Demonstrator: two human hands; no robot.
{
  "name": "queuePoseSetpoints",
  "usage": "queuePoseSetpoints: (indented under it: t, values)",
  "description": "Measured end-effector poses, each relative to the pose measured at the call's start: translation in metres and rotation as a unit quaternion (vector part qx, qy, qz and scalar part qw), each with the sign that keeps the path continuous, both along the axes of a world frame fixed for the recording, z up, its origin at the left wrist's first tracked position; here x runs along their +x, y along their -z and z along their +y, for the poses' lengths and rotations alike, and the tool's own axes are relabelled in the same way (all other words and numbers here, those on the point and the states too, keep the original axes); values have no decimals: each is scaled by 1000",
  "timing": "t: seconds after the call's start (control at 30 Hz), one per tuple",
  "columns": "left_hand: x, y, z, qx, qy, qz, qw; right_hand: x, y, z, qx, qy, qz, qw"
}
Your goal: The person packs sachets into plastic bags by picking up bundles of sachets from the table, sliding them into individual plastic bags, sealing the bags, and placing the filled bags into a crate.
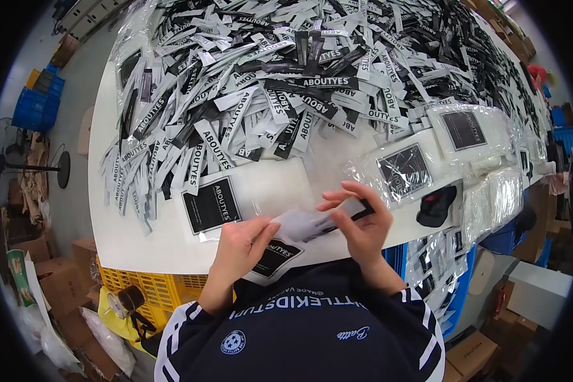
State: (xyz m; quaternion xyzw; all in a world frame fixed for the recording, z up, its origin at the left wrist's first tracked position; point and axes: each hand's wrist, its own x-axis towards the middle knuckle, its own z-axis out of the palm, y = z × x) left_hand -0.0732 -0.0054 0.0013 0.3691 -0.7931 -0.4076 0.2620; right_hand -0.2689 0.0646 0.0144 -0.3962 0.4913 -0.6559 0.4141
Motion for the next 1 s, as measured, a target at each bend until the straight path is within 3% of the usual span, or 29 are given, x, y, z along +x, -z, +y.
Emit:
queuePoseSetpoints:
  t: [0.07,0.1,0.2,0.23,0.33,0.43,0.53,0.63,0.73,0.77,0.9,1.0]
  values:
    - [-1,-3,1,29,-10,-2,1000,-9,-1,3,40,30,223,974]
    - [-1,-2,1,30,-4,6,1000,-10,4,-1,6,2,307,952]
    - [0,0,0,39,36,10,999,-24,6,4,127,-250,306,910]
    - [1,-1,-1,46,64,-4,997,-34,4,3,171,-354,250,885]
    - [-1,-4,2,61,96,-13,993,-40,10,-3,179,-468,192,844]
    - [-3,-4,5,86,113,-1,990,-14,17,-2,222,-363,236,874]
    - [3,-5,-1,139,122,12,983,-11,32,-1,276,-364,133,880]
    - [8,-5,-5,128,33,-3,991,-14,22,-2,188,-208,-157,947]
    - [-5,-2,2,187,-23,143,972,-9,10,9,134,-212,72,965]
    - [-6,0,2,168,36,129,977,-8,9,10,113,-209,134,962]
    - [-13,-2,4,59,65,114,990,-5,7,12,50,-161,176,970]
    - [-20,0,10,99,33,121,987,-13,0,10,76,-145,193,967]
